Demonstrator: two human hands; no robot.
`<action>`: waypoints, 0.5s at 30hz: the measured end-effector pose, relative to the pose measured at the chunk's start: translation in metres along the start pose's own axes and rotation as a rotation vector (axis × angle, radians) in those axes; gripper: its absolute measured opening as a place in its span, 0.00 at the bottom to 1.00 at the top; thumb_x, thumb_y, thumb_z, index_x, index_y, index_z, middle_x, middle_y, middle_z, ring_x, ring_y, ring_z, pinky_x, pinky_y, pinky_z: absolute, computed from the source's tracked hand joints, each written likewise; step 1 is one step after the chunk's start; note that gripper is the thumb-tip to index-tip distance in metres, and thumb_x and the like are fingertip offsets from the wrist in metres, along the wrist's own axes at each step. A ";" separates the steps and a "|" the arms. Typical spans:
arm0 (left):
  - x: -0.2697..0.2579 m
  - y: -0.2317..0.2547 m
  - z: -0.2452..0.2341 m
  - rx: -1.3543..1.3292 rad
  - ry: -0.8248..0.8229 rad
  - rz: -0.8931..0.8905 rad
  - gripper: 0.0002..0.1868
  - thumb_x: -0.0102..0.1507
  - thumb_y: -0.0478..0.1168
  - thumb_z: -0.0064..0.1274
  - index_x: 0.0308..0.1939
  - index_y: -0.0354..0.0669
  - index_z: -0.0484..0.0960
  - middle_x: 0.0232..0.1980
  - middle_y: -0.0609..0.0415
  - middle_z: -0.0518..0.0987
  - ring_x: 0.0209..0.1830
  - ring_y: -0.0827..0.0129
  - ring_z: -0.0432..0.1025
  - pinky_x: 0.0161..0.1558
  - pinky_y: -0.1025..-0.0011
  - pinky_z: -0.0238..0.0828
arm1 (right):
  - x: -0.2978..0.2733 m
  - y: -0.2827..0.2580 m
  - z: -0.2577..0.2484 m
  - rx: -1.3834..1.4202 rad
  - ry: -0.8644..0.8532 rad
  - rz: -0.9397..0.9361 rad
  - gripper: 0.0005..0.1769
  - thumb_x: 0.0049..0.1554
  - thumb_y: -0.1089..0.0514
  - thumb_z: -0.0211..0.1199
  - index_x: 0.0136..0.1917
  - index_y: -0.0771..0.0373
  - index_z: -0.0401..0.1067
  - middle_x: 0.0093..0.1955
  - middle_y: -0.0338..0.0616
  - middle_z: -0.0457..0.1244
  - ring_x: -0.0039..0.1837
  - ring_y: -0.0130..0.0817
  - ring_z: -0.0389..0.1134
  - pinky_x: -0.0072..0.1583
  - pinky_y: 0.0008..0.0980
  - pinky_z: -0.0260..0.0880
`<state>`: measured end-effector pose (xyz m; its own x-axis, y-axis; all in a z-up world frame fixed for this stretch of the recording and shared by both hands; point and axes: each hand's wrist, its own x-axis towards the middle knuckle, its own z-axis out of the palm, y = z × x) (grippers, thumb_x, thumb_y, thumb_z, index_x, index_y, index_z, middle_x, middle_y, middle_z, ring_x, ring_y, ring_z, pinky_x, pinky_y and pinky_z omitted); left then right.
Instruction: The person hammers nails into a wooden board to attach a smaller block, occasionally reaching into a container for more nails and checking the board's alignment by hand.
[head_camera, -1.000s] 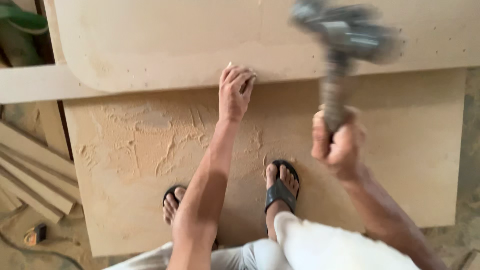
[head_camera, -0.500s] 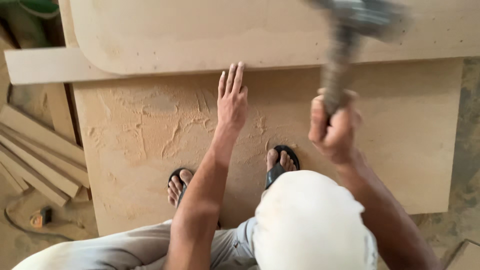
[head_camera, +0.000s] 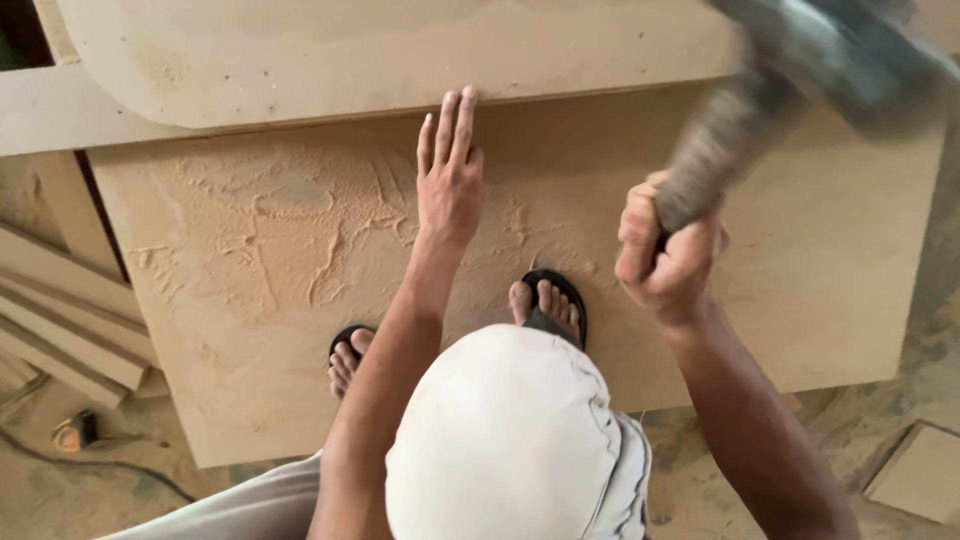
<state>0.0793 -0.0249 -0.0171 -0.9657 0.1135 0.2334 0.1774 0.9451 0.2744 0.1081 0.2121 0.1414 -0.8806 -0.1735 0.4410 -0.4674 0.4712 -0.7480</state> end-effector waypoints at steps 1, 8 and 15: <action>0.003 -0.001 0.001 -0.013 0.018 0.019 0.06 0.69 0.30 0.53 0.37 0.40 0.80 0.87 0.56 0.45 0.88 0.63 0.38 0.85 0.56 0.39 | -0.003 0.007 0.007 -0.001 0.007 0.005 0.09 0.74 0.59 0.52 0.57 0.68 0.60 0.38 0.49 0.62 0.32 0.37 0.65 0.36 0.34 0.68; 0.015 -0.017 -0.023 -0.015 -0.067 0.073 0.10 0.69 0.28 0.47 0.34 0.39 0.80 0.86 0.55 0.49 0.86 0.63 0.42 0.84 0.56 0.40 | -0.001 0.044 0.027 -0.450 -0.410 0.188 0.15 0.68 0.56 0.60 0.54 0.70 0.62 0.28 0.47 0.59 0.29 0.45 0.64 0.31 0.39 0.62; 0.007 -0.021 -0.027 -0.034 -0.053 0.152 0.07 0.67 0.29 0.49 0.35 0.38 0.81 0.85 0.53 0.53 0.85 0.63 0.45 0.82 0.54 0.42 | -0.021 0.017 0.011 0.049 -0.008 0.077 0.09 0.73 0.58 0.52 0.53 0.67 0.61 0.35 0.57 0.61 0.30 0.51 0.65 0.34 0.44 0.66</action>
<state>0.0734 -0.0516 0.0038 -0.9357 0.2713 0.2256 0.3278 0.9049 0.2714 0.1182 0.2146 0.1139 -0.9144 -0.1457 0.3777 -0.4018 0.4402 -0.8030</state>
